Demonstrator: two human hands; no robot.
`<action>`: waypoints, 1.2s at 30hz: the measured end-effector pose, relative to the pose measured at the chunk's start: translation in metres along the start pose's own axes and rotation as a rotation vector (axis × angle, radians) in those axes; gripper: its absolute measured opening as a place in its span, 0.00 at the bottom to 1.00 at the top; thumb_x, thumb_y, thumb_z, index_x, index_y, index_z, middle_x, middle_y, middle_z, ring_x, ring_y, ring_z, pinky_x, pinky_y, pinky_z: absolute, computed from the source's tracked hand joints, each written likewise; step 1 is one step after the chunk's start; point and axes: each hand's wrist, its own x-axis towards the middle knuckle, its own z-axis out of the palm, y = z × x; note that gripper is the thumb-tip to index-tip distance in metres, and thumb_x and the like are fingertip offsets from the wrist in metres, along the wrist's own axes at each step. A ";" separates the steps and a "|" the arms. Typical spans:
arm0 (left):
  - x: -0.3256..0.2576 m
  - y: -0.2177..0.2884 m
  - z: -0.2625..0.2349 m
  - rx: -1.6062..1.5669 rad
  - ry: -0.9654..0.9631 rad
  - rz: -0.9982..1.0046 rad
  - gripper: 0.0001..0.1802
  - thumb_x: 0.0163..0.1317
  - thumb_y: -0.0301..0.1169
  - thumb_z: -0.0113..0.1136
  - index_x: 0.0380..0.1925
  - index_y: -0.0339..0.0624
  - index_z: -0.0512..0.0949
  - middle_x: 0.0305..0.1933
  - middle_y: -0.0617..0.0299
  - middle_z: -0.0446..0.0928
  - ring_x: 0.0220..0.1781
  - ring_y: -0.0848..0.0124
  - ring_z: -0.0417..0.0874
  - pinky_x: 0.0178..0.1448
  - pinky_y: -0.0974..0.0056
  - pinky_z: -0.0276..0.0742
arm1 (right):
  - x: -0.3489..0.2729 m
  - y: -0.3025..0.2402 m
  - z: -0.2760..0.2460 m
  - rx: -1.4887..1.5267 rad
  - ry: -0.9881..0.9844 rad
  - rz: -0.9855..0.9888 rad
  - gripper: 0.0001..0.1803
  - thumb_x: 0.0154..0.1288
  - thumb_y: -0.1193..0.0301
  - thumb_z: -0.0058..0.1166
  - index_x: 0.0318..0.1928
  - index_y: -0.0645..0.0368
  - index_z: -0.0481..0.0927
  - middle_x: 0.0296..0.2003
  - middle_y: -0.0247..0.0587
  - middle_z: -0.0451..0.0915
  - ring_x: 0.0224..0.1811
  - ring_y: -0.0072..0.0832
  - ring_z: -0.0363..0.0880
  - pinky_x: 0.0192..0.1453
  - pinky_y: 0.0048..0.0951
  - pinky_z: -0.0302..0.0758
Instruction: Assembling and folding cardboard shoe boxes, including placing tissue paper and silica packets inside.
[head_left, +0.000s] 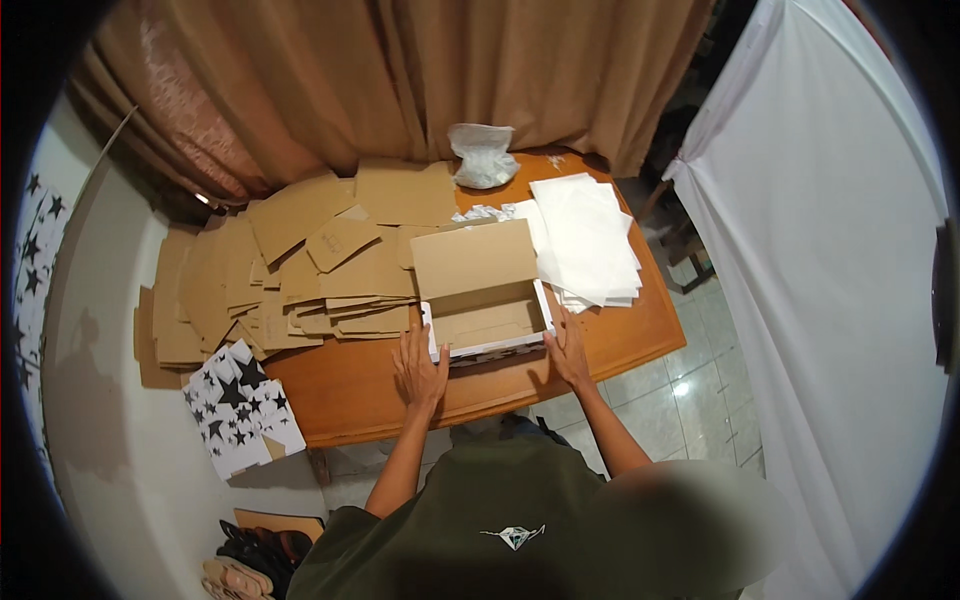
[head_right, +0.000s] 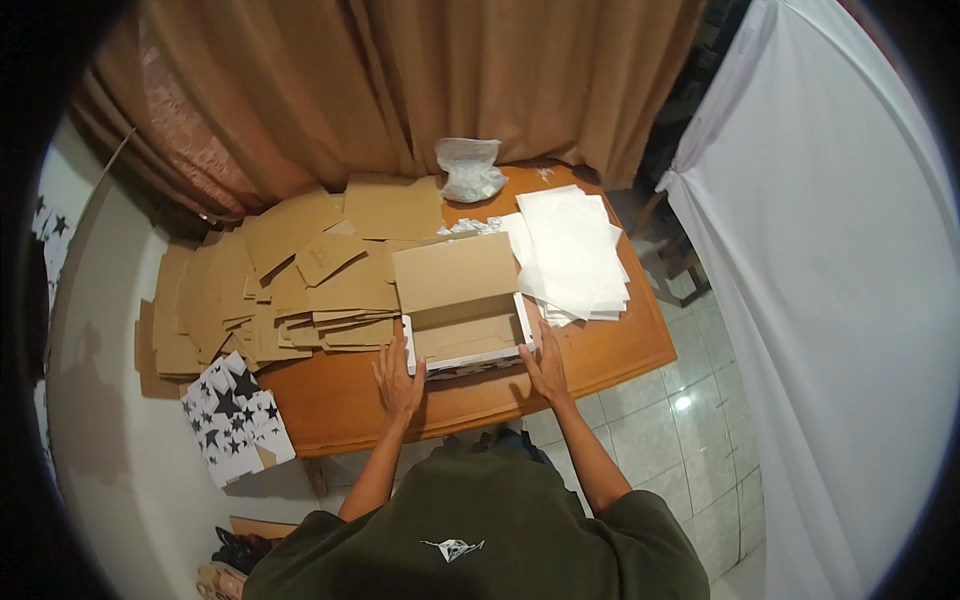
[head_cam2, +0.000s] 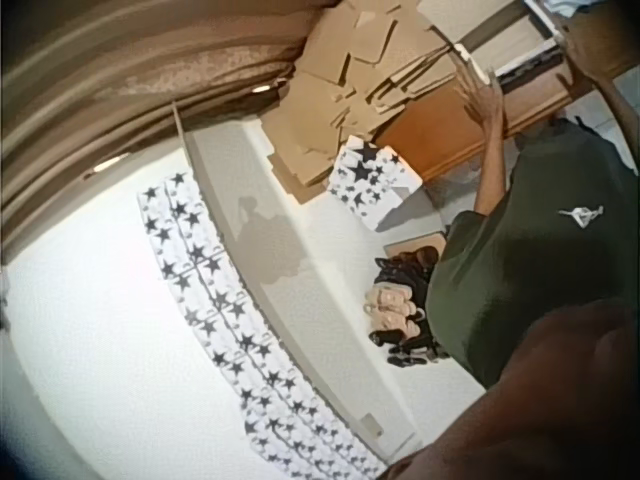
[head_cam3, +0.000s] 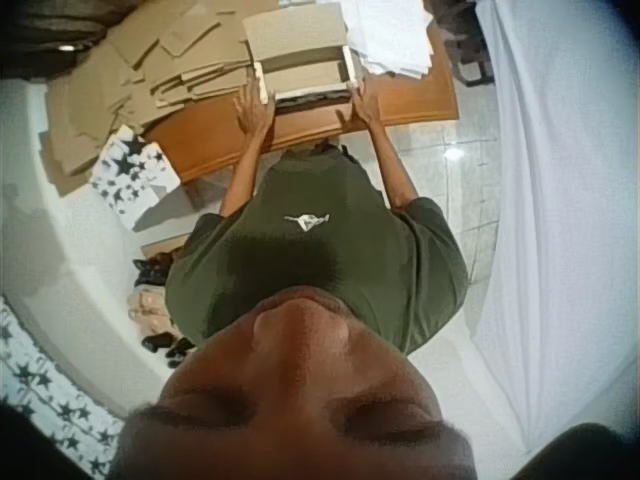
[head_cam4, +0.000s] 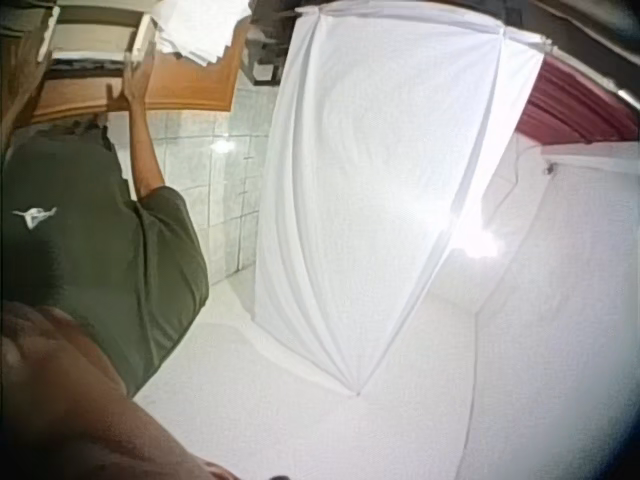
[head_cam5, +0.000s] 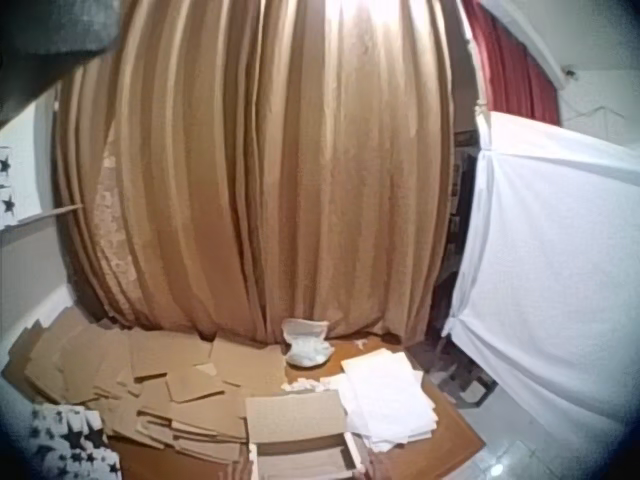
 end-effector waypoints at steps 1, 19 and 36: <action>0.007 0.008 0.000 -0.109 0.017 0.014 0.32 0.73 0.49 0.56 0.70 0.45 0.70 0.78 0.49 0.62 0.81 0.49 0.56 0.81 0.37 0.46 | 0.002 -0.003 -0.008 0.130 -0.006 0.101 0.41 0.75 0.52 0.53 0.76 0.65 0.57 0.72 0.63 0.62 0.73 0.56 0.63 0.76 0.47 0.61; 0.084 0.245 0.080 -0.543 -0.157 0.238 0.29 0.72 0.44 0.59 0.65 0.37 0.70 0.71 0.40 0.65 0.73 0.43 0.67 0.76 0.49 0.63 | 0.069 0.096 -0.127 0.207 0.102 0.188 0.32 0.74 0.57 0.57 0.68 0.65 0.68 0.64 0.60 0.70 0.62 0.51 0.74 0.65 0.45 0.74; 0.145 0.292 0.232 -0.259 -0.263 -0.056 0.26 0.67 0.40 0.64 0.60 0.37 0.75 0.68 0.45 0.69 0.71 0.49 0.69 0.73 0.47 0.65 | 0.225 0.209 -0.159 -0.017 -0.136 -0.023 0.30 0.67 0.65 0.64 0.65 0.63 0.71 0.63 0.57 0.71 0.66 0.51 0.69 0.70 0.45 0.68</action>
